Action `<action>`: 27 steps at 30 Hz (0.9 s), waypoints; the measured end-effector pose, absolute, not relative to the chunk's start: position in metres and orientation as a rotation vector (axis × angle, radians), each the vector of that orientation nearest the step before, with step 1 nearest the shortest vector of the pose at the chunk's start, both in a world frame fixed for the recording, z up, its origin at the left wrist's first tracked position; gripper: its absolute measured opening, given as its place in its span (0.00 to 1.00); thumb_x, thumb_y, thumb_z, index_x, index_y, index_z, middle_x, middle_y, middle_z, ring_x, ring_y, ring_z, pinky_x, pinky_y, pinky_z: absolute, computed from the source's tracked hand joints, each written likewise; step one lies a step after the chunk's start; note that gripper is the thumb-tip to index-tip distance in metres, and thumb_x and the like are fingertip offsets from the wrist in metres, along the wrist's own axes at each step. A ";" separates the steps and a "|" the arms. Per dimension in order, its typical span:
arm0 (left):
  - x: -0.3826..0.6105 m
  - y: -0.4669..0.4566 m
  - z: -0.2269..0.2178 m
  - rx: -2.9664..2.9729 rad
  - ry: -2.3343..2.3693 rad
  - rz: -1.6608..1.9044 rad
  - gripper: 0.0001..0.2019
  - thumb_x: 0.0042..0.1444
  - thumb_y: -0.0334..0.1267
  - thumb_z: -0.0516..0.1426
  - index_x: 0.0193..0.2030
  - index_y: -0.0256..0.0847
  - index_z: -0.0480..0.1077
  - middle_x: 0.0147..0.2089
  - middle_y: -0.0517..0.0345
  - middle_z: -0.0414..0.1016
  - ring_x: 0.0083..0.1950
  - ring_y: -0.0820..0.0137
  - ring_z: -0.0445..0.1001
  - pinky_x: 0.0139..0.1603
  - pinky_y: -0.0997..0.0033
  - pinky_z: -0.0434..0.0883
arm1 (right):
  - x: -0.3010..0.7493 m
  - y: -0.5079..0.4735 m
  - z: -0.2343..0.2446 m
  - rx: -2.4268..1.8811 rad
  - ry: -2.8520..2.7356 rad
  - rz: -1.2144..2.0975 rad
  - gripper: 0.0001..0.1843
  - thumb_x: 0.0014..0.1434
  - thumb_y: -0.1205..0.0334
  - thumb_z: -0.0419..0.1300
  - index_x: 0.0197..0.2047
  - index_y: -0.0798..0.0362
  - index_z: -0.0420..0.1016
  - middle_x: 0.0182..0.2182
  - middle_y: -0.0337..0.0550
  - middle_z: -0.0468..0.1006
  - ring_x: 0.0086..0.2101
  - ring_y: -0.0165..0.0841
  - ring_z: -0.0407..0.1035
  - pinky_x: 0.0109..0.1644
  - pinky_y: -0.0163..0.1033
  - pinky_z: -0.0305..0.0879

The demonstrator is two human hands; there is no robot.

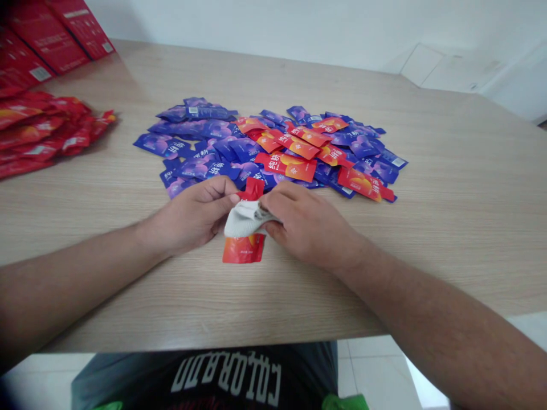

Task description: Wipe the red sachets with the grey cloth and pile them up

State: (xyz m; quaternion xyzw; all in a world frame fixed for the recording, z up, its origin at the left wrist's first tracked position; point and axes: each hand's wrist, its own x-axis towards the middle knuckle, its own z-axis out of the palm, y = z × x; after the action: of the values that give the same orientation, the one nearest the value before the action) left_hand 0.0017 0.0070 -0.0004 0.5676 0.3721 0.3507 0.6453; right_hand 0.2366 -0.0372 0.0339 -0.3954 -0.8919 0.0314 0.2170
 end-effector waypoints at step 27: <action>0.001 0.006 0.000 1.278 0.829 0.765 0.10 0.65 0.42 0.62 0.38 0.41 0.66 0.31 0.62 0.71 0.28 0.75 0.68 0.29 0.75 0.67 | 0.242 -0.033 0.035 -1.191 -2.386 0.050 0.06 0.68 0.62 0.64 0.46 0.52 0.73 0.46 0.51 0.79 0.45 0.42 0.72 0.48 0.45 0.69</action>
State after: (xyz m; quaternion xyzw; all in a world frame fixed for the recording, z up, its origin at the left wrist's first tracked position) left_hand 0.0013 0.0060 -0.0001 0.5643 0.3660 0.3379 0.6583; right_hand 0.2417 -0.0333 0.0350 -0.4340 -0.8695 0.0184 0.2350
